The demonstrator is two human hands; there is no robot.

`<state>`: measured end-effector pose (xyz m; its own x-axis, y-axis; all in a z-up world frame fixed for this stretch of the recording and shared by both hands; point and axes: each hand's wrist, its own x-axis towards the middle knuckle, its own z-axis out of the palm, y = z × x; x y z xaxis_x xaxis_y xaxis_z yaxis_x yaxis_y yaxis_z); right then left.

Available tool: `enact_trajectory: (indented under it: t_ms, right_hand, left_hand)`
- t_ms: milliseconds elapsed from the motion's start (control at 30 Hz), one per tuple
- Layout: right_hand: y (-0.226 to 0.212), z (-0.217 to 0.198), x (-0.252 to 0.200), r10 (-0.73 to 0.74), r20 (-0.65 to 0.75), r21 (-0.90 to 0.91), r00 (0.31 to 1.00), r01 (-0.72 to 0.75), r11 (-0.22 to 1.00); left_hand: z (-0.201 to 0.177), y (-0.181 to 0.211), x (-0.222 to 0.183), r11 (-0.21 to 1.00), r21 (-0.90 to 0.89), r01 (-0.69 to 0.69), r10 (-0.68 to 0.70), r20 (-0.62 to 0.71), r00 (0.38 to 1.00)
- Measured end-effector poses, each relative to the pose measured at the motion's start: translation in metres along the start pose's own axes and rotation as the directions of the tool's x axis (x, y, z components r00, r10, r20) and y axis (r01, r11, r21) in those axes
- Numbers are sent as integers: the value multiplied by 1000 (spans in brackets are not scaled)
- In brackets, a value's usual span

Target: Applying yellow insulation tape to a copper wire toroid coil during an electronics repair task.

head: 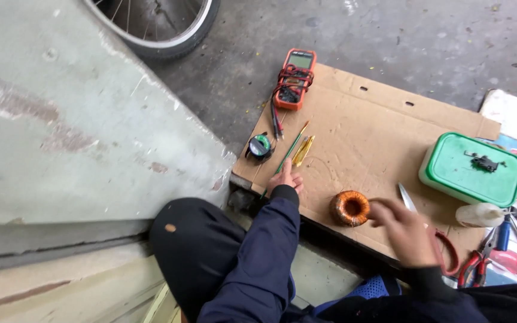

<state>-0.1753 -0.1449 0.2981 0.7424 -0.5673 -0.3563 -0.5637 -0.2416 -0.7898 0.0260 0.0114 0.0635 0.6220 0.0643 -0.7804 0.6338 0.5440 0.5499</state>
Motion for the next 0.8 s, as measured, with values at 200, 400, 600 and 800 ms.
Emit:
enact_trajectory:
  t_ms: [200,400,600,800]
  right_hand:
    - [49,63,39,53,29,-201,998,-46,979]
    - [51,69,42,-1,14,-255,1000,5,967]
    - [66,64,52,85,-39,-127,996,-90,988]
    - [30,38,83,63,-135,317,989,-17,948]
  left_hand:
    - [10,5,42,980,117,160,-171,98,980]
    - [11,-11,78,994,74,82,-91,134,987]
    - [28,-7,54,1000,-10,-30,32,289,957]
    - [25,-8,-30,984,136,-112,48,404,914]
